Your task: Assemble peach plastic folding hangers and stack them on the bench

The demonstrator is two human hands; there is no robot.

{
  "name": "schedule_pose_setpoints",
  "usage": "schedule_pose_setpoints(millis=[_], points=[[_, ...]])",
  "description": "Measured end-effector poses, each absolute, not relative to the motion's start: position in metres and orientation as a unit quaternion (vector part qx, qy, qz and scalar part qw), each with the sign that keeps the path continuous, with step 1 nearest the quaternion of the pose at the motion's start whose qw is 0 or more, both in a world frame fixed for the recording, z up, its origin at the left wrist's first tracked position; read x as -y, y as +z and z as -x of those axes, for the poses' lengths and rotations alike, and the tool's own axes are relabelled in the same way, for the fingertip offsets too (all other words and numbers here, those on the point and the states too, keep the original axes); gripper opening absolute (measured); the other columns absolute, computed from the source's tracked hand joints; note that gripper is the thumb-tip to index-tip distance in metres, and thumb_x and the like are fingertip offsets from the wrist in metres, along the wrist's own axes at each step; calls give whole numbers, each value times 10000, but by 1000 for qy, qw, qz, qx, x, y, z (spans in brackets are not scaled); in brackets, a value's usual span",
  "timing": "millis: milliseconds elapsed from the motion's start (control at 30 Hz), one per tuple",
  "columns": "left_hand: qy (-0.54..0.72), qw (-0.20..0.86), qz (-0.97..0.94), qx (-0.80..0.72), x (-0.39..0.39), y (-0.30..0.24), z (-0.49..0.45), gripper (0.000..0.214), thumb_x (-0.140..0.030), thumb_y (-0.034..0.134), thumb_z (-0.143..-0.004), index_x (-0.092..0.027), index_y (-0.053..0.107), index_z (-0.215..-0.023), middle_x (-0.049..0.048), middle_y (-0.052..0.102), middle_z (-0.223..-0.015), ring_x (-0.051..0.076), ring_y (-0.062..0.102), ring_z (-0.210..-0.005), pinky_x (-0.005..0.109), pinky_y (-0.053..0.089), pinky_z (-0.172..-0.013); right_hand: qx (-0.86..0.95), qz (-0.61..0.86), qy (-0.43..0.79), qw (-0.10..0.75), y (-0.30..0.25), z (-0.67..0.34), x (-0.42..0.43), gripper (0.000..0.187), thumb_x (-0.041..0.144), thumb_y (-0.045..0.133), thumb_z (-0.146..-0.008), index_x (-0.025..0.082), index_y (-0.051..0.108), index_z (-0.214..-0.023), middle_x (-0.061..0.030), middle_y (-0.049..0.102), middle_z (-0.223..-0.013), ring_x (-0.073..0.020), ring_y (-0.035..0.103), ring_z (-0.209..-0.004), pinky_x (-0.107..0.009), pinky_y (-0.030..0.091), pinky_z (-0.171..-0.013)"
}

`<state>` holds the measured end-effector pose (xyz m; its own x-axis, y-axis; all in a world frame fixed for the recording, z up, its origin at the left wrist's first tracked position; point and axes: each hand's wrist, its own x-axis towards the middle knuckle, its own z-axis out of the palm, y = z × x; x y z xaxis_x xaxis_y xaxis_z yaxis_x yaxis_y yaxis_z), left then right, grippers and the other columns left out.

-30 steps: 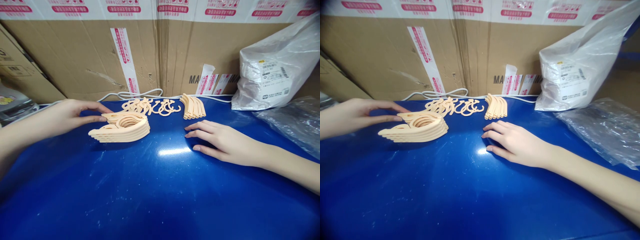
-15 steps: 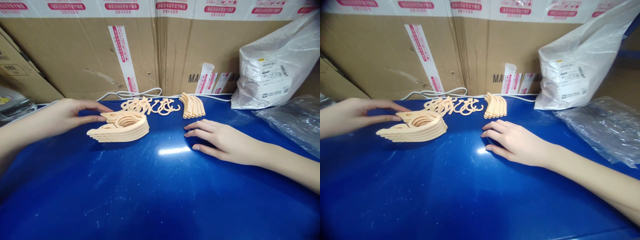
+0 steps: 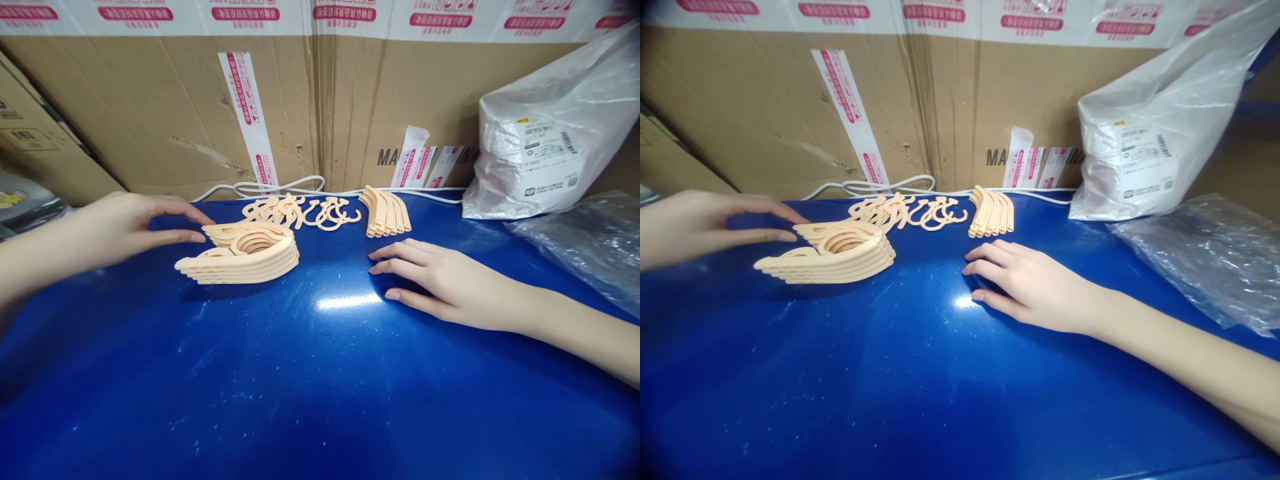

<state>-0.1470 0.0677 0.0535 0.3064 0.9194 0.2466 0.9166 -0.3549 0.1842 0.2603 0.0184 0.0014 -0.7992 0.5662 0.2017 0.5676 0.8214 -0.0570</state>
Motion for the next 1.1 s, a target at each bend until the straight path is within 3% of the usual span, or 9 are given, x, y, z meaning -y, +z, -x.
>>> schedule_pose_setpoints(millis=[200, 400, 500, 633, 733, 867, 933, 1100], points=[[88, 1, -825, -558, -69, 58, 153, 898, -929, 377, -641, -197, 686, -1059, -19, 741, -1037, 185, 655, -887, 329, 474, -871, 949, 299, -5, 104, 2, -261, -19, 324, 362, 431, -986, 180, 593, -1200, -105, 580, -1290, -231, 573, -1143, -418, 474, -991], [103, -39, -816, -568, -71, 59, 168, 944, -980, 339, -587, -229, 692, -1036, -47, 736, -1028, 206, 664, -887, 341, 472, -876, 949, 299, -6, 105, 2, -260, -18, 323, 360, 431, -987, 185, 590, -1207, -107, 580, -1293, -233, 575, -1137, -429, 479, -989], [121, -54, -800, -585, -68, 63, 171, 889, -965, 346, -626, -251, 679, -1037, -50, 730, -1038, 232, 652, -924, 375, 462, -892, 948, 300, -3, 104, 2, -260, -18, 327, 360, 428, -988, 184, 591, -1210, -108, 583, -1292, -235, 576, -1137, -432, 478, -991], [141, -71, -785, -599, -53, 72, 151, 719, -842, 384, -784, -251, 628, -1114, -48, 692, -1066, 198, 620, -899, 365, 453, -931, 949, 297, 0, 110, 3, -260, -18, 319, 351, 436, -985, 186, 597, -1205, -110, 589, -1286, -237, 577, -1138, -432, 483, -984], [225, -125, -792, -554, -33, 72, 115, 461, -564, 406, -949, -202, 591, -1167, 6, 624, -1149, 202, 571, -1043, 337, 422, -974, 948, 297, 3, 115, 3, -261, -19, 314, 346, 451, -977, 184, 602, -1199, -112, 592, -1281, -238, 585, -1128, -434, 487, -977], [307, -117, -853, -406, -5, 51, 64, 249, -369, 480, -950, -242, 596, -1131, 0, 634, -1112, 186, 589, -1041, 322, 453, -963, 947, 302, 2, 110, 3, -261, -20, 323, 351, 444, -980, 180, 600, -1206, -110, 587, -1281, -232, 582, -1126, -423, 482, -981], [253, -69, -900, -349, 7, 35, 45, 255, -318, 450, -962, -293, 574, -1182, -14, 626, -1210, 180, 581, -1141, 315, 469, -1004, 946, 304, 2, 109, 3, -261, -20, 332, 355, 433, -984, 172, 602, -1206, -111, 586, -1277, -229, 579, -1123, -416, 475, -984], [149, -7, -953, -264, 16, 6, 24, 418, -340, 444, -980, -256, 462, -1388, 34, 524, -1430, 221, 505, -1307, 377, 483, -1064, 943, 312, 8, 116, 6, -261, -18, 325, 366, 451, -977, 181, 613, -1189, -109, 593, -1266, -235, 570, -1121, -426, 453, -973]])
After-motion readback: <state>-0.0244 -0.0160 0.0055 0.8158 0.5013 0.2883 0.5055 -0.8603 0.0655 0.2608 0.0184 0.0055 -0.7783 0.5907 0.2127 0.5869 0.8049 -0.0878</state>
